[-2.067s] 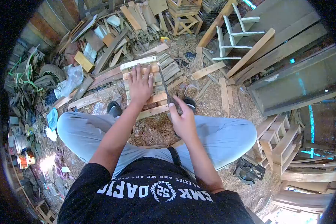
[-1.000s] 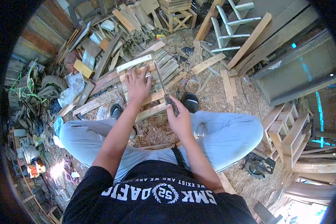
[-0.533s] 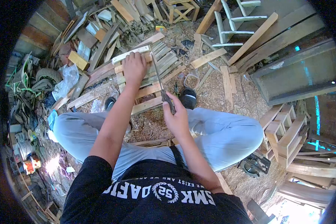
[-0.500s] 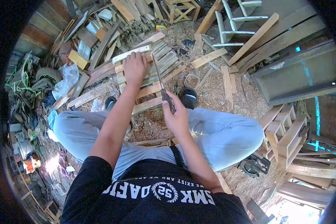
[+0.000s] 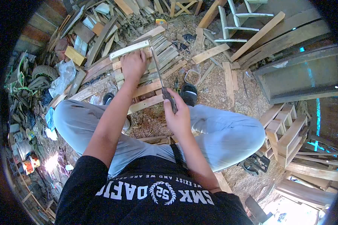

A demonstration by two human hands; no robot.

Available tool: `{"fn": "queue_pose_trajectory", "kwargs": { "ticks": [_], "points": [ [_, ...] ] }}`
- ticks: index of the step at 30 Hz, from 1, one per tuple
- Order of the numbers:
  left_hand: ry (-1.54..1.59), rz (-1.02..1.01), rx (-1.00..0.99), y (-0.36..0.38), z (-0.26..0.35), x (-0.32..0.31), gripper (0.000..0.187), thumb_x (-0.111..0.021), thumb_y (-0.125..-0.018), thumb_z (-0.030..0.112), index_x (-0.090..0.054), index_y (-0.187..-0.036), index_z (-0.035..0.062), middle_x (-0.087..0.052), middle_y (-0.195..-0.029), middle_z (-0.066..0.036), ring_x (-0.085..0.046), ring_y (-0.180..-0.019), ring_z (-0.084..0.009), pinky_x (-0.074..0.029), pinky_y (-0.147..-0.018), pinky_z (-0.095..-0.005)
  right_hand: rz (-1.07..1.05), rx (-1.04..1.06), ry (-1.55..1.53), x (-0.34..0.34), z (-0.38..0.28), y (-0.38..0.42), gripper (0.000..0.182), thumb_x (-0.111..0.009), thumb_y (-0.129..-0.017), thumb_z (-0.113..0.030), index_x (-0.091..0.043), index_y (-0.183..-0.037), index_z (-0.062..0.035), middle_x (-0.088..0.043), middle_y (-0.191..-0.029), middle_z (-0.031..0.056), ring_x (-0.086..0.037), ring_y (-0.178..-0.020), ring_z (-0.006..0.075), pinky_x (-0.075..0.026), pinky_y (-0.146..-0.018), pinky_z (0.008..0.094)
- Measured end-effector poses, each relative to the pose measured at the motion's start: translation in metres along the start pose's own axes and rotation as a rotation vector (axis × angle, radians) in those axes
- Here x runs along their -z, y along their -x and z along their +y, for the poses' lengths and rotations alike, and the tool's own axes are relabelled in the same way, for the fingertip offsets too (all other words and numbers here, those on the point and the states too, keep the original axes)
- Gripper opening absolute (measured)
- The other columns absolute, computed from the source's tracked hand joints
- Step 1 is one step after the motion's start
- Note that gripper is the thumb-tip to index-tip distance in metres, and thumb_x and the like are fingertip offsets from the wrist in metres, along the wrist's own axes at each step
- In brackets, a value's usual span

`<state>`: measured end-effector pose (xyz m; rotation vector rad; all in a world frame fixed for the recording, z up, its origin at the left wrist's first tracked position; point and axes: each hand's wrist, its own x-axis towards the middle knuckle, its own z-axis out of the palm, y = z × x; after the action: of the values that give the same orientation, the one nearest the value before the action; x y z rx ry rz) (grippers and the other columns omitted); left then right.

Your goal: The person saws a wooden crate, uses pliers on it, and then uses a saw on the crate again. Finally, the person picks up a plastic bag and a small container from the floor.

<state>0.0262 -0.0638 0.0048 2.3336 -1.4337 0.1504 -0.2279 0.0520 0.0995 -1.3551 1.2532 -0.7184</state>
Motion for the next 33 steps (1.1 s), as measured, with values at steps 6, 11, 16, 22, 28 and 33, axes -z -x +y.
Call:
{"fn": "queue_pose_trajectory", "kwargs": {
  "ticks": [6,11,16,22,28,33],
  "points": [
    [0.005,-0.024,-0.002,-0.003,0.0,0.001,0.047,-0.054,-0.111,0.044,-0.079,-0.096,0.008,-0.08,-0.098,-0.017,-0.075,-0.099,-0.0373,-0.05,-0.097,-0.0532,-0.023,-0.065,0.009,0.011,-0.005,0.003,0.044,-0.066,-0.109,-0.017,-0.066,-0.148,0.0015,-0.08,-0.125,0.0187,-0.074,-0.118,0.0204,-0.054,-0.108,0.0352],
    [0.012,-0.021,0.0,-0.001,-0.001,0.001,0.047,-0.054,-0.111,0.044,-0.08,-0.095,0.0078,-0.08,-0.098,-0.017,-0.075,-0.1,-0.037,-0.05,-0.097,-0.0534,-0.003,-0.085,-0.021,0.011,-0.022,0.009,0.041,-0.066,-0.109,-0.018,-0.068,-0.145,0.0023,-0.08,-0.125,0.0187,-0.074,-0.118,0.0217,-0.054,-0.107,0.0353],
    [0.033,-0.05,0.02,0.0,0.0,0.003,0.046,-0.055,-0.111,0.043,-0.079,-0.094,0.0076,-0.08,-0.098,-0.017,-0.075,-0.1,-0.0371,-0.049,-0.097,-0.0533,0.014,-0.015,0.089,0.007,-0.035,0.006,0.041,-0.067,-0.109,-0.02,-0.069,-0.143,0.0033,-0.08,-0.125,0.0226,-0.077,-0.116,0.0263,-0.056,-0.105,0.0371],
    [0.071,0.056,-0.012,0.017,0.006,0.005,0.045,-0.057,-0.109,0.042,-0.08,-0.091,0.0079,-0.079,-0.095,-0.016,-0.074,-0.099,-0.0336,-0.049,-0.096,-0.049,0.002,-0.012,0.148,0.012,-0.061,0.01,0.042,-0.068,-0.11,-0.024,-0.069,-0.141,0.003,-0.081,-0.12,0.0236,-0.079,-0.111,0.027,-0.058,-0.1,0.0384],
    [0.096,0.162,-0.026,0.032,0.006,0.022,0.033,-0.065,-0.106,0.036,-0.08,-0.094,0.0095,-0.079,-0.092,-0.014,-0.075,-0.096,-0.035,-0.05,-0.095,-0.048,-0.019,-0.015,0.13,0.023,-0.061,0.035,0.04,-0.069,-0.11,-0.025,-0.07,-0.141,-0.0001,-0.081,-0.115,0.0187,-0.077,-0.105,0.0207,-0.058,-0.096,0.0341],
    [0.138,0.253,-0.077,0.054,0.013,0.031,0.03,-0.068,-0.106,0.035,-0.076,-0.092,0.0102,-0.076,-0.09,-0.013,-0.071,-0.093,-0.0331,-0.049,-0.093,-0.0482,-0.001,-0.144,0.096,0.028,-0.052,0.049,0.04,-0.07,-0.11,-0.024,-0.069,-0.143,-0.0005,-0.081,-0.114,0.0157,-0.074,-0.104,0.0162,-0.057,-0.094,0.0338]
  ]
}}
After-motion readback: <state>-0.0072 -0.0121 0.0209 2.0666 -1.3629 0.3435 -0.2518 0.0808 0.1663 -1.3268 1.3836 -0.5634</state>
